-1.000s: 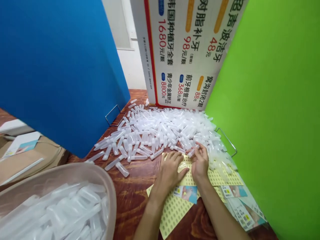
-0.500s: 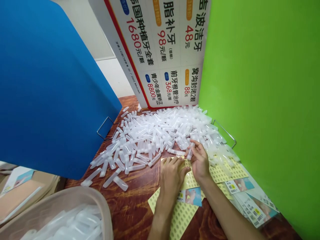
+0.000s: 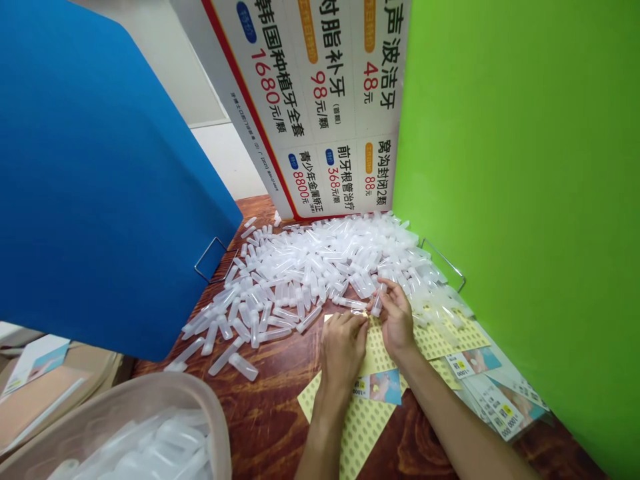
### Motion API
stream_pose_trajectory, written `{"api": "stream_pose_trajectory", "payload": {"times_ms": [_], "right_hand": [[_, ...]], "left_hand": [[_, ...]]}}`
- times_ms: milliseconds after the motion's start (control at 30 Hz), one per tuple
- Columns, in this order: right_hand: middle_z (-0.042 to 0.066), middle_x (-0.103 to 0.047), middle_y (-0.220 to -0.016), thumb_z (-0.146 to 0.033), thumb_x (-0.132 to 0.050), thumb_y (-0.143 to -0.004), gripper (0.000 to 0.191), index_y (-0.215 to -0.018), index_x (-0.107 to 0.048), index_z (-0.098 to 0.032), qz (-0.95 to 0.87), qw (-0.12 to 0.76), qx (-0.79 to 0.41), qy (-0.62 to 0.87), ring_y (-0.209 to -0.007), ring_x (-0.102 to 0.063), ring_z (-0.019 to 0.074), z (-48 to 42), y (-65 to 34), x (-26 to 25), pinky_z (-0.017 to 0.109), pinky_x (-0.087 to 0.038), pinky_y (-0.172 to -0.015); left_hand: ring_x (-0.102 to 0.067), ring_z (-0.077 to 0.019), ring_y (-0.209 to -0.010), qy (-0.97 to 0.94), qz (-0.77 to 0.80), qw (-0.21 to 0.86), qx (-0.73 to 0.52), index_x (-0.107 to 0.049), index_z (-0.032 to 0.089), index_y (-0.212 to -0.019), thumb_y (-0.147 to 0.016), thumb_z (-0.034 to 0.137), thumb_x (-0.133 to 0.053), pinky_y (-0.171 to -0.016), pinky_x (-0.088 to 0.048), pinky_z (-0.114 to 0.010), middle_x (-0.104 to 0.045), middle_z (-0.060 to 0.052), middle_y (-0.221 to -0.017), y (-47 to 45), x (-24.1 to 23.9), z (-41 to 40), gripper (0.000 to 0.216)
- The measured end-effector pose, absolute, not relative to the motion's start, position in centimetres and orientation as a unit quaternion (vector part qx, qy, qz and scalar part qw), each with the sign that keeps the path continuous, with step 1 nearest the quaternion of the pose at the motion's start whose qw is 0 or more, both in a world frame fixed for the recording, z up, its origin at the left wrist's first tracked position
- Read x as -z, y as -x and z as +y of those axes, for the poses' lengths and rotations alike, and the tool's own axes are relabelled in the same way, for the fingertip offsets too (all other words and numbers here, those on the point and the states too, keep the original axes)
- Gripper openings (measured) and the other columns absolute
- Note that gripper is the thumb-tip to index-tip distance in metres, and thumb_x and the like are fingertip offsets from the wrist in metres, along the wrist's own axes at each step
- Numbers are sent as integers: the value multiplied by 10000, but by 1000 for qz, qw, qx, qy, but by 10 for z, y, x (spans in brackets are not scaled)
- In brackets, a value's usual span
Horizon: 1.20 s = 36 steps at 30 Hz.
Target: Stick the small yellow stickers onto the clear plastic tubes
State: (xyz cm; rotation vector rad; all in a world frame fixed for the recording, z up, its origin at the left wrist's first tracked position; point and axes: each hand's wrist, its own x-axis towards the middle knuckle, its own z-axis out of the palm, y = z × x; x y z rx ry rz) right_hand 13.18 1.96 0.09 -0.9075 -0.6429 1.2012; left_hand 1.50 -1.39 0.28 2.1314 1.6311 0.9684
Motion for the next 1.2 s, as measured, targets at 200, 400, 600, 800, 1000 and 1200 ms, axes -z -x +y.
{"api": "stream_pose_trajectory", "payload": {"times_ms": [200,400,600,800,1000,1200], "right_hand": [[-32,-599,-705,-393,-584,-925,302,-1178,-543,-233,-330,702,-456,436,-660,-597,160,12,-127,0,293,-478,-659],[60,-686,-975,-473,-673,-870,328,-1083,-633,-227,-429,613,-443,494,-765,-645,213,7,-126,-8,306,-512,-619],[53,-729,-777,-471,-814,-731,352,-857,-734,-152,-501,497,-551,446,-698,-672,227,13,-129,-7,311,-535,-614],[27,-691,-674,-467,-841,-708,350,-747,-715,-142,-417,516,-643,382,-588,-618,158,14,-136,1,261,-492,-563],[-6,-656,-645,-421,-852,-705,304,-737,-690,-166,-370,542,-664,358,-567,-585,138,13,-135,2,246,-467,-550],[-6,-622,-664,-441,-786,-772,298,-771,-682,-162,-441,544,-605,379,-593,-553,143,11,-134,-1,264,-452,-566]], "left_hand": [[-632,-224,-847,-708,587,104,-379,-657,205,-873,-930,128,-536,-772,-488,-373,-689,-43,-875,-15,0,-13,154],[-661,-198,-886,-602,576,154,-531,-675,209,-954,-976,247,-529,-771,-571,-334,-685,-55,-948,2,-5,-11,153],[-682,-201,-939,-614,536,140,-562,-690,202,-978,-978,261,-549,-831,-581,-341,-701,-67,-973,3,-6,-10,153],[-700,-220,-1031,-651,499,114,-560,-700,218,-1095,-981,251,-557,-897,-589,-377,-739,-75,-1082,3,0,-7,185],[-685,-230,-1069,-704,498,42,-505,-687,237,-1180,-980,209,-552,-953,-561,-421,-731,-78,-1150,4,0,-7,244],[-668,-224,-1058,-706,493,98,-499,-687,218,-1120,-968,213,-572,-922,-571,-391,-708,-77,-1103,7,-9,-9,191]]}}
